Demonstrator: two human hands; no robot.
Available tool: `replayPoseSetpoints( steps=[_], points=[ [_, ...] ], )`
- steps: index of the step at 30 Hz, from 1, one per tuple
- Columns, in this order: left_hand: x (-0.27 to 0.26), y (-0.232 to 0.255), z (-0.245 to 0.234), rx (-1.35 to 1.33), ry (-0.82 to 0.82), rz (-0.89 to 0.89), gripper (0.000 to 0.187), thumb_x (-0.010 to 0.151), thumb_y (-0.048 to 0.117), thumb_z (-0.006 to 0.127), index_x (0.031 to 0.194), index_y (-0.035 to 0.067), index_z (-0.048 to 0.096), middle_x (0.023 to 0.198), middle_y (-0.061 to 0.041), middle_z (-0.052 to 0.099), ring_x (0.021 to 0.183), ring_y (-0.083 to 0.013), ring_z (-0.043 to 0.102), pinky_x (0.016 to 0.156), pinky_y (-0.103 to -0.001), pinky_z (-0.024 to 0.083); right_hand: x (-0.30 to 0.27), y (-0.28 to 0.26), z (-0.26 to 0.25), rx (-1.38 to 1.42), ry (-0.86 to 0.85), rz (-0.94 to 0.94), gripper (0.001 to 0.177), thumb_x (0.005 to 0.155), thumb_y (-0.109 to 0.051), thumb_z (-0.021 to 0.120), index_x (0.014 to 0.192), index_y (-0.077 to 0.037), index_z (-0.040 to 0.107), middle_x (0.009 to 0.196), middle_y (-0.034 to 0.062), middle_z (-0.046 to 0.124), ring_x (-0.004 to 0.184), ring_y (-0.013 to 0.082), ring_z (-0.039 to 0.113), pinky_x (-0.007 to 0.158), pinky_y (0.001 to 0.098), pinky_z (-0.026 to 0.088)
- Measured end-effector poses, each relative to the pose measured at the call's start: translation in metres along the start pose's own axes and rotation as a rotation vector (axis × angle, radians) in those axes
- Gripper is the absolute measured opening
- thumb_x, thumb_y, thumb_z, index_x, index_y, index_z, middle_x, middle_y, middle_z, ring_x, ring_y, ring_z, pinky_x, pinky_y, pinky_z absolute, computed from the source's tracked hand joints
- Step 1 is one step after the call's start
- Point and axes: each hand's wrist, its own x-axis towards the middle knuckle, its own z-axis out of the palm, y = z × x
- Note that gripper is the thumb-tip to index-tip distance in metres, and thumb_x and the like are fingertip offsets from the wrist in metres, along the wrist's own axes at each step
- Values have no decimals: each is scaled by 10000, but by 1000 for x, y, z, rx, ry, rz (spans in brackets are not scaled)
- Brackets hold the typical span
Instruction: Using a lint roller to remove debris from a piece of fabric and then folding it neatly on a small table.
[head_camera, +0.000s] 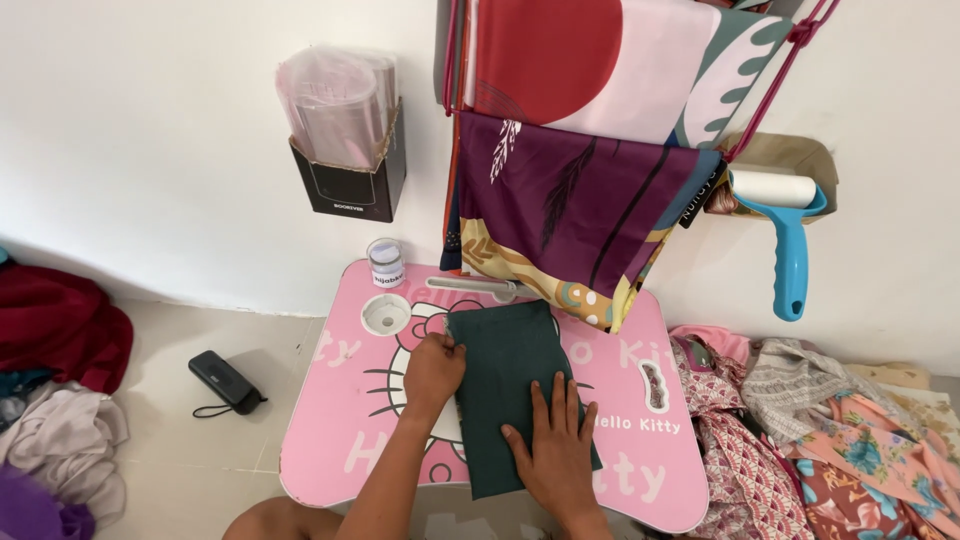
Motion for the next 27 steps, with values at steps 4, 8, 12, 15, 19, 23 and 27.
replayPoseSetpoints(
  steps=[4,8,12,15,19,23,27],
  points=[
    [-5,-3,1,-129,26,38,293,955,314,616,1117,75,666,1006,-68,769,953,-281,733,763,-424,556,-1,0,-3,2,-34,-7,772,1026,-664,371,1605,-157,312,1712,167,131,1583,372,45,1209,650,36],
    [-6,-5,-6,-233,48,10,262,927,266,657,1120,90,658,992,-56,757,924,-227,730,790,-376,577,-2,4,5,-41,2,-54,788,1034,-683,355,1615,-153,302,1709,171,140,1577,374,66,1208,647,33],
    [2,-6,-7,-217,37,10,336,915,283,704,1205,129,633,1047,-50,745,989,-224,715,841,-390,576,-2,4,6,-64,23,-65,781,1039,-677,343,1614,-149,304,1707,179,153,1575,382,84,1206,646,59],
    [3,-7,-3,-178,94,17,382,909,307,737,1244,159,631,965,-13,751,938,-231,723,764,-430,555,0,3,4,-39,-30,-29,796,1033,-691,342,1620,-156,280,1710,173,123,1574,376,57,1212,629,31],
    [0,-7,-1,-192,166,69,375,887,316,776,1209,167,658,991,26,766,940,-215,732,742,-415,562,0,2,5,-53,-17,-25,797,1035,-696,330,1615,-152,290,1705,194,125,1575,388,49,1210,636,39],
    [-17,-5,-6,-44,306,260,375,944,388,712,1229,150,662,1014,41,705,722,-191,672,582,-414,531,-1,0,3,-38,-37,-4,803,1028,-705,305,1618,-161,286,1709,190,114,1577,383,43,1213,625,44],
    [-82,-13,-16,66,334,700,289,1009,306,635,1129,46,663,1028,-110,727,958,-312,690,772,-445,555,1,2,3,-24,-69,6,803,1029,-692,338,1622,-156,271,1708,189,112,1576,385,38,1212,626,38]
  ],
)
